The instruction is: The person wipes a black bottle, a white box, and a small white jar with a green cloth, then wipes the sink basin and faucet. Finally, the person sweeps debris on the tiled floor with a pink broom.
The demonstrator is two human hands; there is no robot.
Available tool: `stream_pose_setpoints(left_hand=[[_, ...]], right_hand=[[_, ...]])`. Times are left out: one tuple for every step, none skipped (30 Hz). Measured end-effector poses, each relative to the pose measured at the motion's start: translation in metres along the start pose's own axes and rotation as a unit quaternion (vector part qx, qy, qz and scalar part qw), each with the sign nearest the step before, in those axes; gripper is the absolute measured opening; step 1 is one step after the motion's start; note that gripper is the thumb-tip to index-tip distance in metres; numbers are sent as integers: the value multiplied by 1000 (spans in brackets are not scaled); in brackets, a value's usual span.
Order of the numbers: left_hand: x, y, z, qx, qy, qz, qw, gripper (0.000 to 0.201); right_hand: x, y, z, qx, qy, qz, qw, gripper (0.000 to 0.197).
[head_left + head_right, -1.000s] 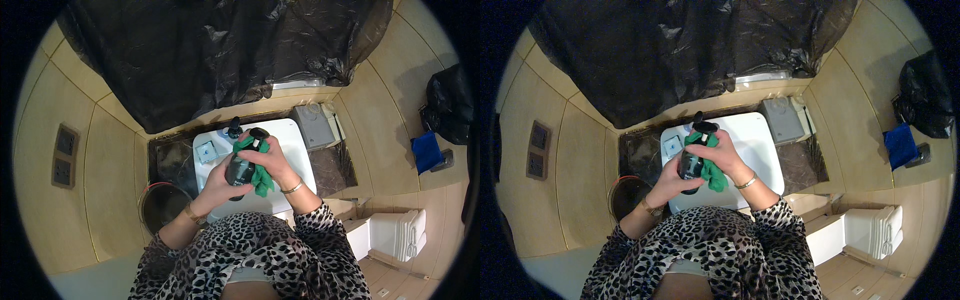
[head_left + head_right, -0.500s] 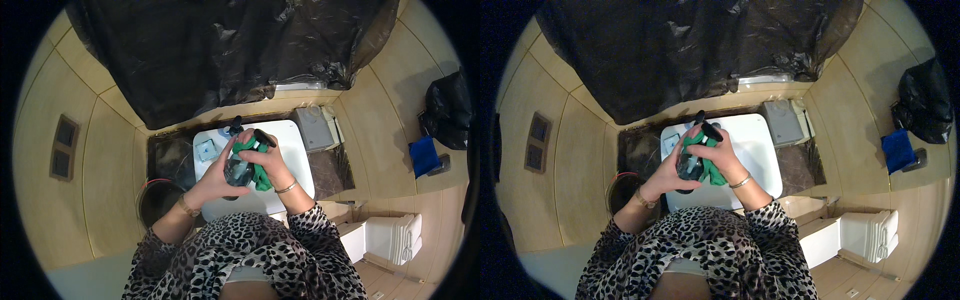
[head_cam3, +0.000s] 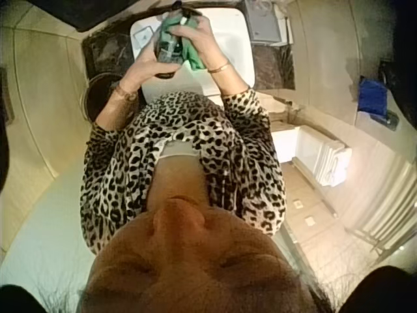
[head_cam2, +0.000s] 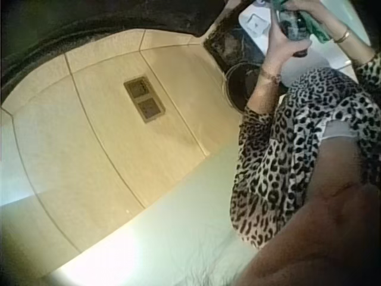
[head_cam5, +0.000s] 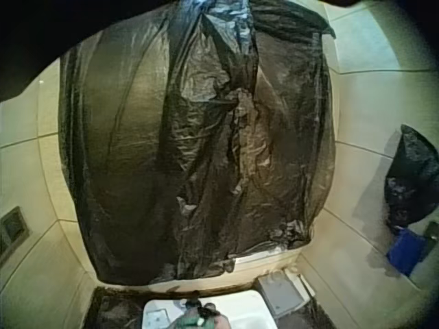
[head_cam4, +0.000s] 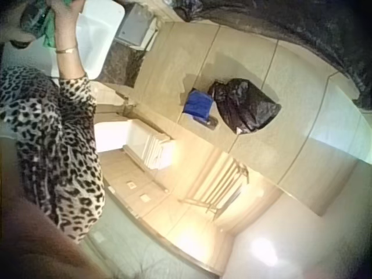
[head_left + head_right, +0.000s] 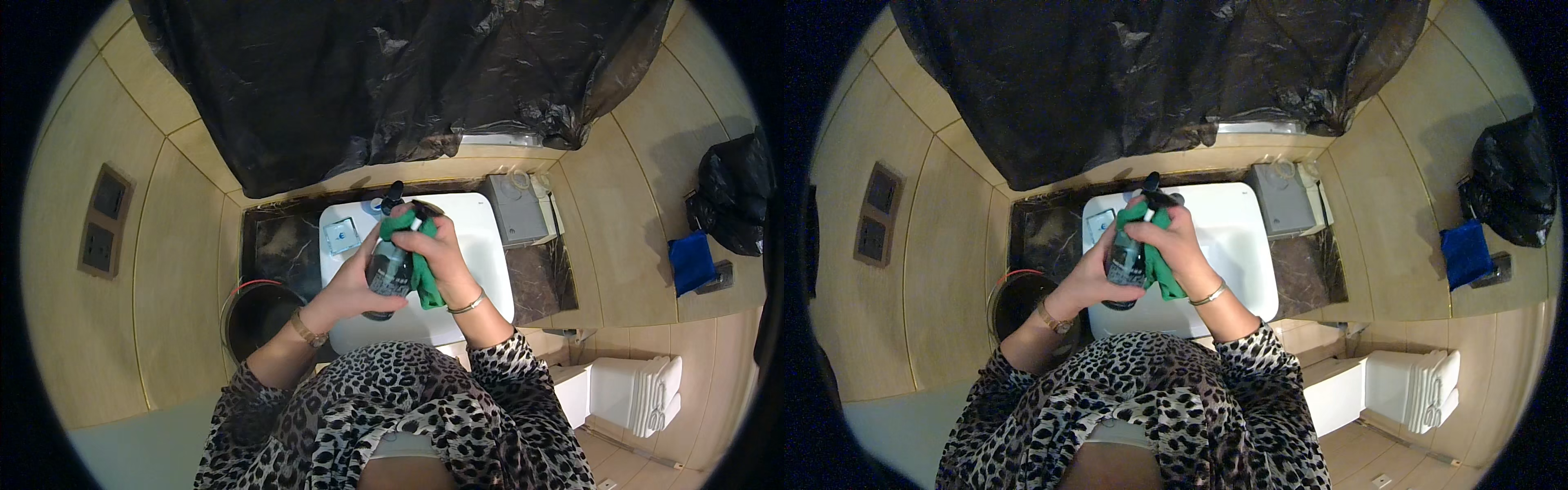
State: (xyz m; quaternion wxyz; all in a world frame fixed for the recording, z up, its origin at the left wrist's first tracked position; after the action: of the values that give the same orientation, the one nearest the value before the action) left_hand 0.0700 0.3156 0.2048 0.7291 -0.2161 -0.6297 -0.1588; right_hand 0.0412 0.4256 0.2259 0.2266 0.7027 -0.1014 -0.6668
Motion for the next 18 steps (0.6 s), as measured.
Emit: stream_pose_setpoints(left_hand=[[-1,-1,-1,26,-8,37,999,123],[-4,-2,0,47,-27,106,993,117],[-6,-3,0,68,-46,175,981,112],[-6,-8,-2,93,-65,246,963,107],[-6,-14,-3,117,-85,315,938,101],[-1,-18,-4,136,-59,333,931,101],[2,-22,-5,154,-36,351,923,101],[6,-27,-7,171,-12,368,914,101],[15,-32,-7,190,46,366,910,102],[17,-36,-4,192,35,369,909,102],[14,-38,-6,202,28,366,908,100],[10,-39,-7,210,22,363,907,98],[1,-37,-10,188,42,380,905,96],[-8,-32,-14,163,61,395,902,94],[-15,-31,-19,158,64,384,907,93],[-13,-27,-18,150,70,371,914,91],[-11,-26,-19,162,59,332,927,90],[-7,-26,-19,174,48,292,939,88]], right_hand=[[9,-8,1,49,12,-23,998,18],[10,-15,0,101,-20,-79,991,19],[12,-18,-4,153,-52,-136,978,21],[11,-17,-8,198,-83,-188,958,23],[3,-8,-12,213,-126,-307,919,28],[6,0,-15,173,-103,-350,915,45],[1,13,-22,171,-169,-396,886,54],[-4,29,-30,167,-234,-439,851,63],[-3,44,-35,124,-241,-495,826,73],[-8,56,-41,103,-279,-517,803,66],[-7,63,-42,70,-305,-538,783,63],[-6,68,-43,38,-331,-558,760,60],[-7,79,-41,-10,-343,-560,754,49],[-10,92,-40,-48,-356,-605,711,40],[-11,93,-31,-68,-333,-604,721,38],[-11,89,-24,-82,-310,-606,728,37],[-15,87,-28,-78,-339,-594,725,36],[-18,84,-31,-74,-368,-581,722,35]])
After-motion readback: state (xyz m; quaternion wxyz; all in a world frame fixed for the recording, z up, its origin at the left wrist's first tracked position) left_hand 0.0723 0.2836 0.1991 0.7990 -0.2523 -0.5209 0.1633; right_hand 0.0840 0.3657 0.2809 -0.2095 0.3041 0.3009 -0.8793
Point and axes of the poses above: each hand's wrist, its own z-axis towards the middle knuckle, its own y-axis out of the palm, x = y × z, the point moved 9 cm from there along z, towards the middle knuckle, and after that the axes turned 1 degree about y, right-handed, at the moved point
